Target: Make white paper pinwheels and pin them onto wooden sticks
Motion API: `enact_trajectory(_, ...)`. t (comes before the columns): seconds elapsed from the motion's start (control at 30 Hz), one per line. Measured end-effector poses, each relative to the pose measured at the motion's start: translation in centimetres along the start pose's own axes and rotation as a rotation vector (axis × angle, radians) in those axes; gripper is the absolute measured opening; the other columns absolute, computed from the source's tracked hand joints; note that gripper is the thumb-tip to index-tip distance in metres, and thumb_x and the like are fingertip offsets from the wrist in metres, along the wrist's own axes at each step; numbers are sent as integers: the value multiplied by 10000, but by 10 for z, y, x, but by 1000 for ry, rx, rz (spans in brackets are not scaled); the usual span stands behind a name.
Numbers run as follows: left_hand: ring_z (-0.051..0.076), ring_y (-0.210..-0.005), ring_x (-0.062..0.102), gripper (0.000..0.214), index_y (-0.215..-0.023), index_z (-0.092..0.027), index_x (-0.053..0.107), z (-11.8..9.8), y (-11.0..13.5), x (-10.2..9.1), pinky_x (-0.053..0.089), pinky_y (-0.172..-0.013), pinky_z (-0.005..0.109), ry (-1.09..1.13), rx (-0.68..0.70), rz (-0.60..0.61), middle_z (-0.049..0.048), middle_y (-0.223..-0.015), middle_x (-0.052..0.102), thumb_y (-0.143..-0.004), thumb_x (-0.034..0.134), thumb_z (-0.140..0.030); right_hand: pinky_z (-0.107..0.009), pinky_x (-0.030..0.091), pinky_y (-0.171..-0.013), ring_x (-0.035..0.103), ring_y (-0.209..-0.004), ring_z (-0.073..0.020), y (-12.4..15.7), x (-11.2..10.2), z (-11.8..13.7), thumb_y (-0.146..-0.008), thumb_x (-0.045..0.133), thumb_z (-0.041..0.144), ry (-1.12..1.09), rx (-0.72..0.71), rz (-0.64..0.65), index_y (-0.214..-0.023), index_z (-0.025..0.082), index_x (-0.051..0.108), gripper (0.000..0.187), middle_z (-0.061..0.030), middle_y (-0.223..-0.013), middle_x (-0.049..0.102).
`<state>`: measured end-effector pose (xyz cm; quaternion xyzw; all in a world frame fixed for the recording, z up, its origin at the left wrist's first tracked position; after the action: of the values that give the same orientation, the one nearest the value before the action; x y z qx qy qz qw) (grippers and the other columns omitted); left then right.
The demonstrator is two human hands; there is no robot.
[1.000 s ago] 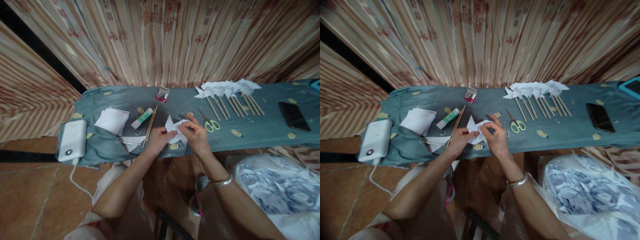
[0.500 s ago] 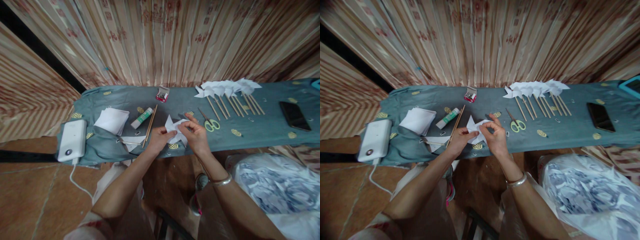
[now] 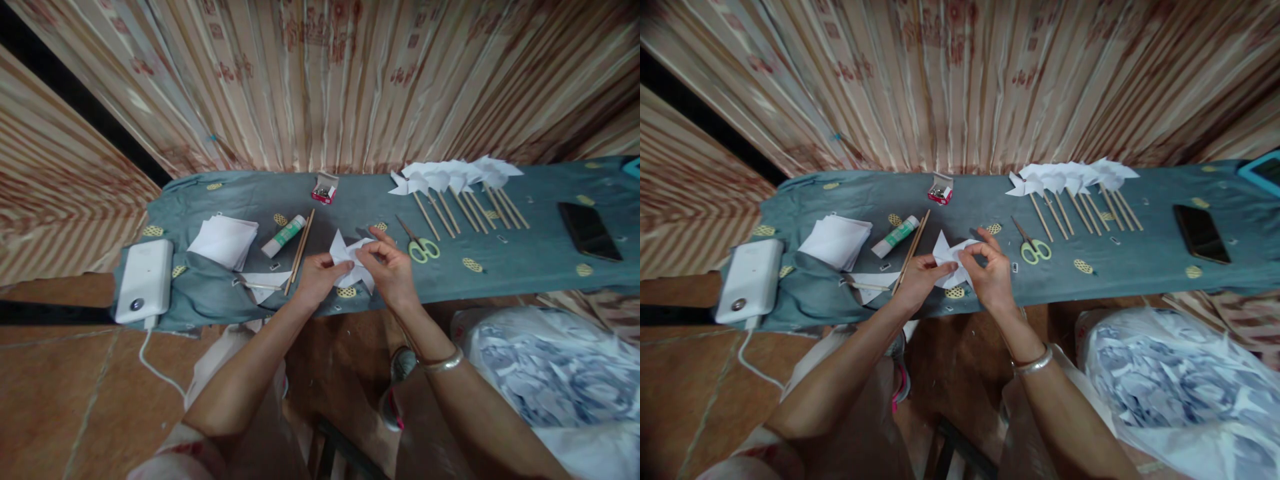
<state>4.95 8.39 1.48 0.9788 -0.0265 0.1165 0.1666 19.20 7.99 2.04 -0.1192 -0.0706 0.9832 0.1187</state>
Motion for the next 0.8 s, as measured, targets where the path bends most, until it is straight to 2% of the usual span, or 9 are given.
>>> enact_trajectory(0.2,117,-535,562,248,-601,-136,690,3,-3,-1,435,-574,251,147,-61,-38,21,-602,686,-472,837,-290,-460,399,-1030,530,-1228,-264,0,-5,3,-729,707,367,-76,-17,-35,-858,219,664,200,-97,-1374,524)
enact_trajectory(0.27,117,-537,568,247,-596,-134,682,4,-4,-1,434,-571,247,177,-72,-49,27,-602,688,-474,834,-285,-449,432,-1003,561,-1187,-257,1,-6,6,-697,738,389,-130,25,-53,-882,219,641,269,-104,-1359,534)
enact_trajectory(0.33,117,-539,572,245,-589,-131,675,4,-5,-1,434,-570,245,193,-80,-59,30,-598,686,-474,832,-279,-439,480,-948,617,-1093,-247,3,-4,8,-648,777,409,-225,116,-45,-914,231,615,359,-95,-1241,617)
enact_trajectory(0.4,117,-542,577,246,-598,-129,678,4,-5,-1,438,-577,246,208,-83,-54,31,-599,686,-473,832,-275,-426,522,-876,669,-955,-235,5,-2,8,-583,823,406,-333,231,-15,-948,241,596,461,-61,-1038,699)
enact_trajectory(0.5,117,-550,584,257,-624,-128,688,4,-4,1,443,-591,248,222,-70,-23,30,-617,694,-482,837,-282,-399,549,-761,688,-768,-223,7,3,9,-517,863,374,-440,379,57,-982,234,589,558,-18,-836,724)
enact_trajectory(0.6,123,-571,597,271,-657,-133,708,4,-3,2,454,-611,256,216,-57,-5,34,-654,709,-489,843,-298,-371,544,-688,679,-671,-212,8,4,10,-500,871,349,-490,439,84,-990,223,587,579,-4,-775,727)
enact_trajectory(0.8,125,-570,598,285,-637,-142,712,7,-3,4,466,-624,263,209,-41,-17,26,-644,710,-464,859,-314,-342,540,-625,660,-586,-186,8,4,10,-472,881,309,-513,470,36,-999,215,554,627,13,-720,723)
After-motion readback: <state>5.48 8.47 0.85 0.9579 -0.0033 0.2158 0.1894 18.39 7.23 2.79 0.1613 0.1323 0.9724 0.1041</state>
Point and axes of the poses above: each hand's wrist, its own y-axis away from the middle knuckle, its own x-axis out of the palm, z = x × y, the point moved 3 cm from there along -y, towards the middle knuckle
